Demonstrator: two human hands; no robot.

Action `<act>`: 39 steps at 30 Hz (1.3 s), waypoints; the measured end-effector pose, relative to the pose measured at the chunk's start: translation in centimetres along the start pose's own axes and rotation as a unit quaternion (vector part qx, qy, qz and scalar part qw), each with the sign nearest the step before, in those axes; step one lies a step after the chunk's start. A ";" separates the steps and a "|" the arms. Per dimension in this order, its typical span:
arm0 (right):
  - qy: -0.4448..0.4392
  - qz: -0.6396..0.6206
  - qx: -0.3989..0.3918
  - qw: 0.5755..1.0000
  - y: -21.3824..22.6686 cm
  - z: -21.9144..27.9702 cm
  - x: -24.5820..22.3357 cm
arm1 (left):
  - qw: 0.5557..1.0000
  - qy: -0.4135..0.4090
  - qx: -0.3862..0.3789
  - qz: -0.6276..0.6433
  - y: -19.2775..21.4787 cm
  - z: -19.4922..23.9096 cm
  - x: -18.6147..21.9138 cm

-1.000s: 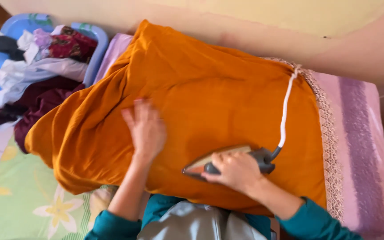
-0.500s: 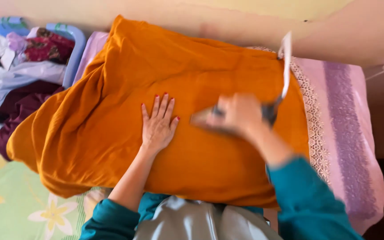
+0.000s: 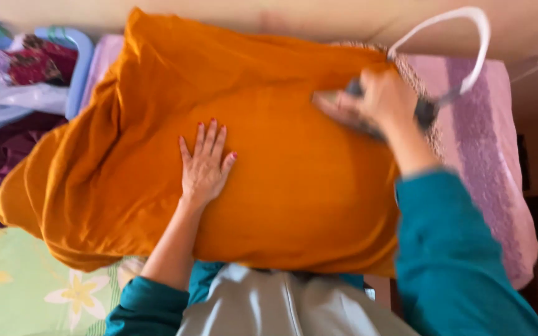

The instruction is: Ironing an orange garment with lace trim on an ironing board.

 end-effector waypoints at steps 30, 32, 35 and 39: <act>-0.066 -0.096 -0.087 0.989 1.3 12.8 -3.0 | 0.999 -0.009 0.037 0.021 0.0 -0.3 -0.4; 0.033 -0.037 -0.176 0.983 0.0 15.8 -9.1 | 0.998 -0.012 0.049 0.038 0.5 -0.1 -0.2; 0.211 0.014 -0.017 0.977 -2.5 15.8 -12.6 | 0.992 0.006 0.080 0.094 0.7 -0.1 -1.0; 0.095 0.002 -0.119 0.988 -0.7 5.3 -9.8 | 0.988 0.004 0.090 0.125 0.7 0.5 -1.6</act>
Point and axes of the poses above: each hand's wrist, its own z-axis away from the middle knuckle, its own y-axis out of the back of the hand, x = y × z, the point moved 7 cm from there along -z, towards the middle knuckle, and after that the axes turned 9 degrees about -x, right-handed, at the moved point
